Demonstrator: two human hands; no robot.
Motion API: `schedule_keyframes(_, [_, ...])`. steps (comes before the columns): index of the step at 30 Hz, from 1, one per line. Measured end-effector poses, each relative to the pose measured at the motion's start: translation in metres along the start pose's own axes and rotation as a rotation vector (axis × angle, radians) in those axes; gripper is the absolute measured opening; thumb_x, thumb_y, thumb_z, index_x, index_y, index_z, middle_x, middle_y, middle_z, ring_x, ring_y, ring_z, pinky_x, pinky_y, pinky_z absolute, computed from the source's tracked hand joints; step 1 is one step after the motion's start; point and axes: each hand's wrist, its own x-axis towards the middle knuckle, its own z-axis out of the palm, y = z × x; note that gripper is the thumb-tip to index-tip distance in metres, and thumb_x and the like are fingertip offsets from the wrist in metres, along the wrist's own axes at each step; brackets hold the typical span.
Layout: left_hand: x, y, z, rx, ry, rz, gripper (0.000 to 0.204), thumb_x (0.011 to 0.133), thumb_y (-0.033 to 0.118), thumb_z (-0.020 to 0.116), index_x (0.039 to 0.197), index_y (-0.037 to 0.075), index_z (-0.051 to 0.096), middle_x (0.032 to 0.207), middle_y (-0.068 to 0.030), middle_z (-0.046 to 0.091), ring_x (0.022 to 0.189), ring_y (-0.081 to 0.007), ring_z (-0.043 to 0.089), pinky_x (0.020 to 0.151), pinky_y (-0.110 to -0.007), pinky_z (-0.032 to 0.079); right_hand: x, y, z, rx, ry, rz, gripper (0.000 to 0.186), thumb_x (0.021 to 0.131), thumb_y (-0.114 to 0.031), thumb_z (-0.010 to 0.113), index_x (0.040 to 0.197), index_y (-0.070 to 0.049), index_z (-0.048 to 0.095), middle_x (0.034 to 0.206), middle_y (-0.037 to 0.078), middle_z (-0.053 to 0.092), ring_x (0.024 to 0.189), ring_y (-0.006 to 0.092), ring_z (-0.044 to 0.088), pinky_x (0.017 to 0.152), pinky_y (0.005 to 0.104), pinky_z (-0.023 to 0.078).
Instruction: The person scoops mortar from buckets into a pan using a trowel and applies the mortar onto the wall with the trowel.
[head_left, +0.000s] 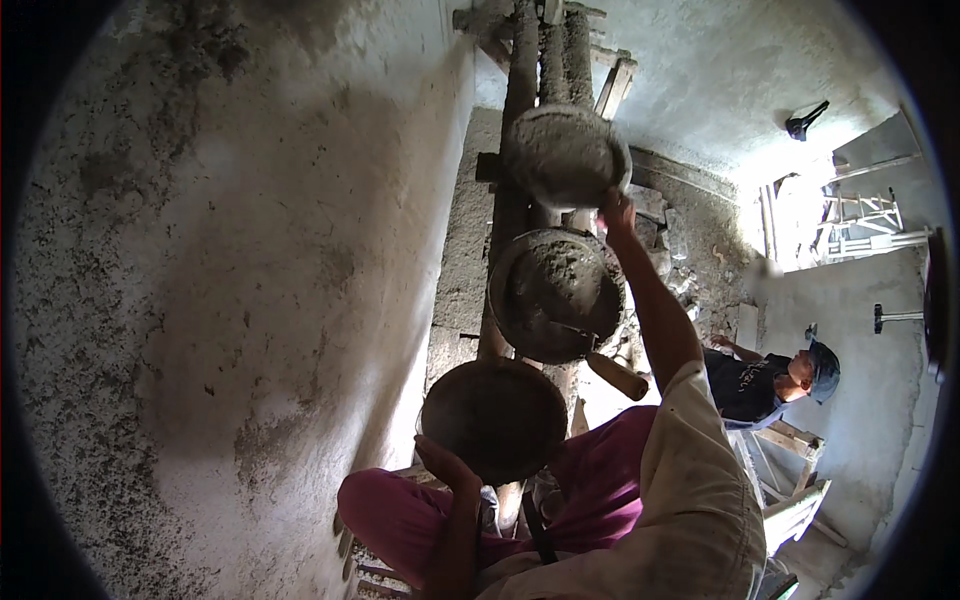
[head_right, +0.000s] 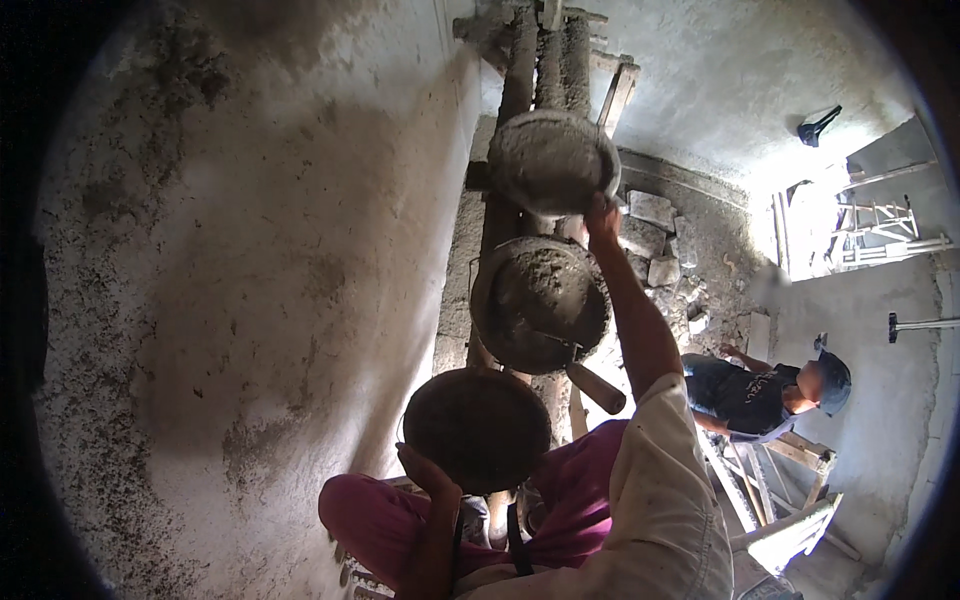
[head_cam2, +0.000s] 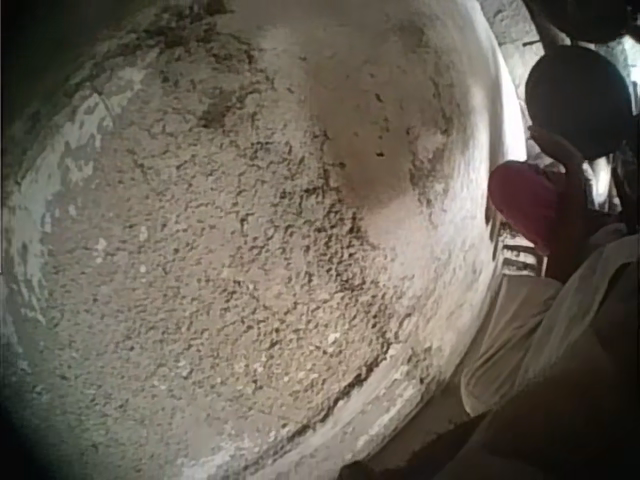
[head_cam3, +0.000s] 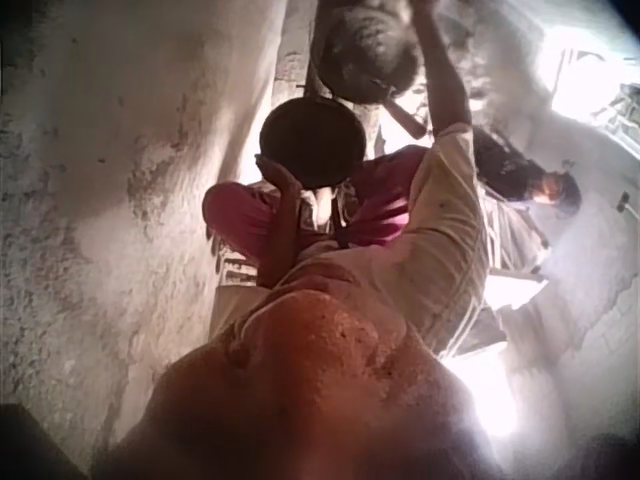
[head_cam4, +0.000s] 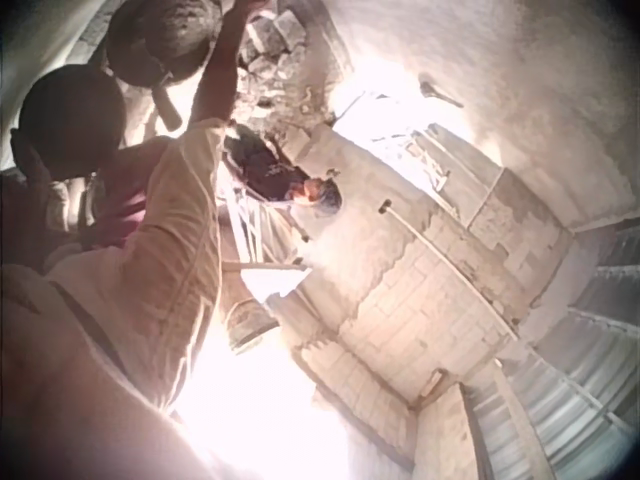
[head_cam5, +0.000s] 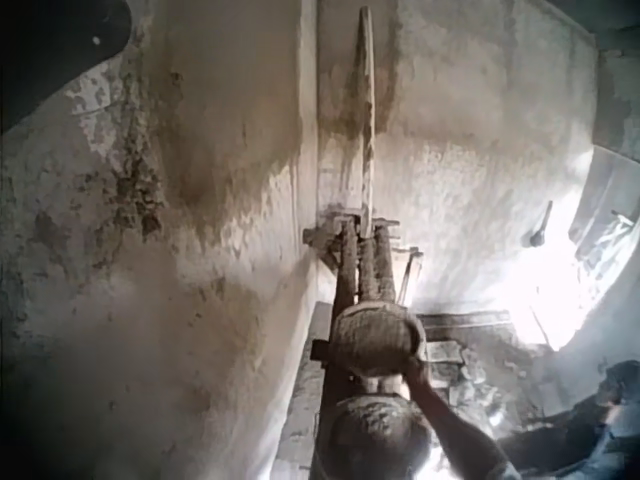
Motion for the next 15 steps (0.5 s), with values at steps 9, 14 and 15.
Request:
schedule_keyframes(9, [0.014, -0.002, -0.022, -0.032, 0.052, 0.003, 0.06, 0.102, 0.043, 0.032, 0.131, -0.007, 0.044, 0.13, -0.0214, 0.05, 0.116, -0.029, 0.05, 0.101, -0.036, 0.037, -0.015, -0.062, 0.075, 0.566, 0.054, 0.245, 0.065, 0.082, -0.014, 0.065, 0.128, -0.016, 0.019, 0.119, 0.019, 0.047, 0.108, 0.0386, 0.055, 0.063, 0.0536, 0.057])
schedule_keyframes(14, [0.009, -0.009, 0.003, -0.127, -0.075, -0.074, 0.058, 0.102, 0.042, 0.032, 0.134, -0.006, 0.042, 0.135, -0.0209, 0.047, 0.121, -0.0286, 0.048, 0.104, -0.035, 0.035, 0.077, 0.007, -0.021, 0.218, -0.031, -0.259, 0.054, 0.085, -0.012, 0.064, 0.129, -0.012, 0.033, 0.124, 0.016, 0.048, 0.104, 0.0345, 0.058, 0.065, 0.0479, 0.058])
schedule_keyframes(15, [0.011, -0.009, -0.006, -0.149, -0.07, -0.113, 0.059, 0.102, 0.041, 0.033, 0.136, -0.006, 0.041, 0.138, -0.0207, 0.045, 0.124, -0.0283, 0.046, 0.106, -0.035, 0.034, 0.072, -0.004, -0.011, 0.221, -0.147, -0.213, 0.055, 0.085, -0.012, 0.064, 0.131, -0.012, 0.034, 0.126, 0.016, 0.048, 0.102, 0.0329, 0.059, 0.065, 0.0467, 0.058])
